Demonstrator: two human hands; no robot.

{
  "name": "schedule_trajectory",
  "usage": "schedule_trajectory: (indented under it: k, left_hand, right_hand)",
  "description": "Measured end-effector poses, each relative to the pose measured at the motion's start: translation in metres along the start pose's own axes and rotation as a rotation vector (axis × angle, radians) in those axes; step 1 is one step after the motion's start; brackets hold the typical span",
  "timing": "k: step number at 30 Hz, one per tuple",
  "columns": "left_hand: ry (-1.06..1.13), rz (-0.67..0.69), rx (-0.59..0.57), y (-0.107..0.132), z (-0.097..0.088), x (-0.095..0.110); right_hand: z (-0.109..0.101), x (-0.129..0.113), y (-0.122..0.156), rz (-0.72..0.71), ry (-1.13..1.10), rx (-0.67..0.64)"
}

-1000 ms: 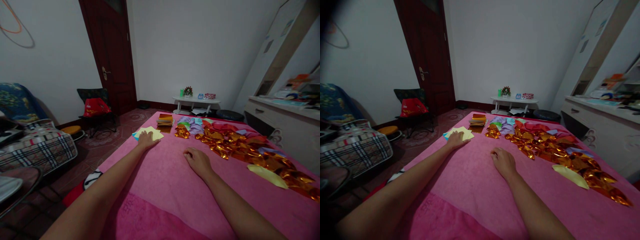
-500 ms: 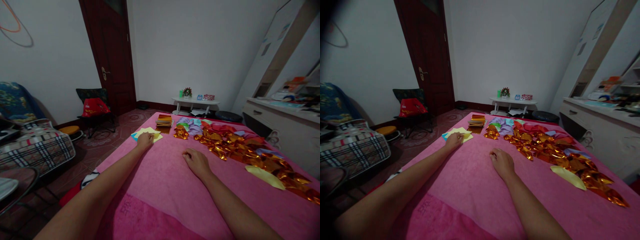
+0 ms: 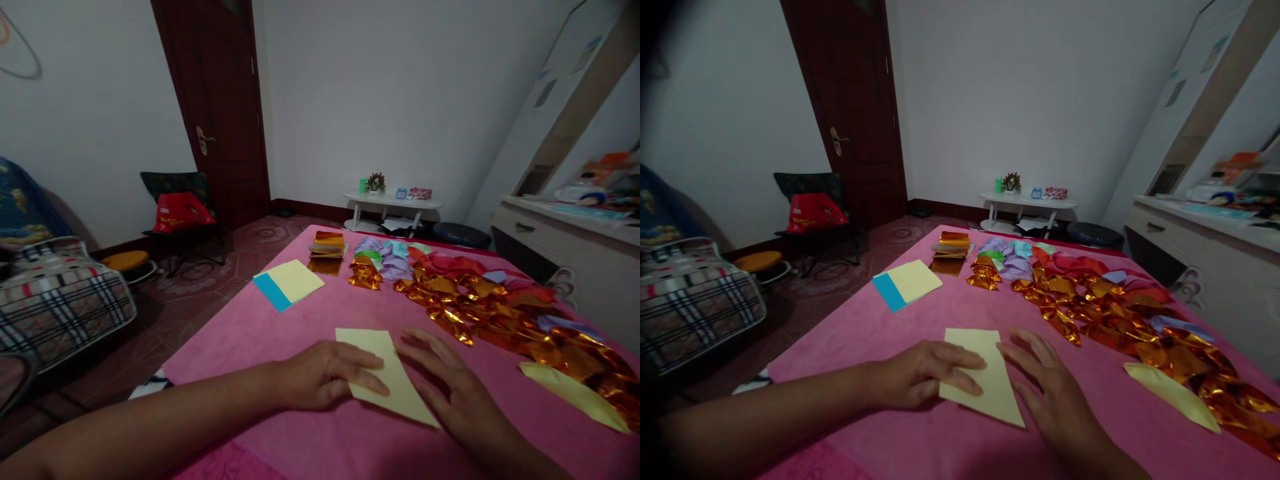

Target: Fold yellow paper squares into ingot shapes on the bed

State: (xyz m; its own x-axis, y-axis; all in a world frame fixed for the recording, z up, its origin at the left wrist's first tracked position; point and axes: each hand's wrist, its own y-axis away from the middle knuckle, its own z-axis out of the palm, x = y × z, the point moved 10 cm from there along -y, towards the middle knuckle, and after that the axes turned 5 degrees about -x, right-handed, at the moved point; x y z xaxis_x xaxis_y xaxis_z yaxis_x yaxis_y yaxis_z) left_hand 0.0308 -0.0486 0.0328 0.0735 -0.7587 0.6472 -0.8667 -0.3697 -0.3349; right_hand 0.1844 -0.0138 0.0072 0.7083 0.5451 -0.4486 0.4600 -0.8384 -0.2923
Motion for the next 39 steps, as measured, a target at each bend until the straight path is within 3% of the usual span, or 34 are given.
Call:
schedule_trajectory:
  k: [3,8,13,18,25,29,34,39]
  left_hand:
    - [0.115,-0.053,0.002,0.005,0.003,-0.003]
    - [0.305,-0.212,0.118,0.008,-0.006,-0.020]
    - [0.260,-0.445,0.249,0.018,-0.013,-0.052]
    - [-0.029,-0.539,0.373,0.025,-0.032,-0.060]
    - [-0.148,-0.560,0.248,0.024,-0.028,-0.062]
    - [-0.118,-0.530,0.262,0.023,-0.029,-0.063]
    - [-0.013,-0.504,0.309,0.020,-0.028,-0.062]
    - [0.319,-0.440,0.355,0.010,-0.028,-0.064]
  right_hand:
    - [0.008,-0.017,0.008,-0.048,-0.051,-0.098]
    - [0.021,-0.031,0.004,-0.016,-0.194,-0.230]
    - [0.017,-0.022,-0.013,0.186,-0.341,-0.167]
    - [0.017,-0.004,-0.022,0.325,-0.114,-0.053]
    - [0.030,0.017,-0.011,0.406,-0.027,-0.125]
    - [0.038,0.024,-0.006,0.464,-0.094,-0.190]
    - [0.029,0.012,-0.008,0.419,-0.160,-0.092]
    - [0.013,0.007,-0.020,0.397,-0.404,0.016]
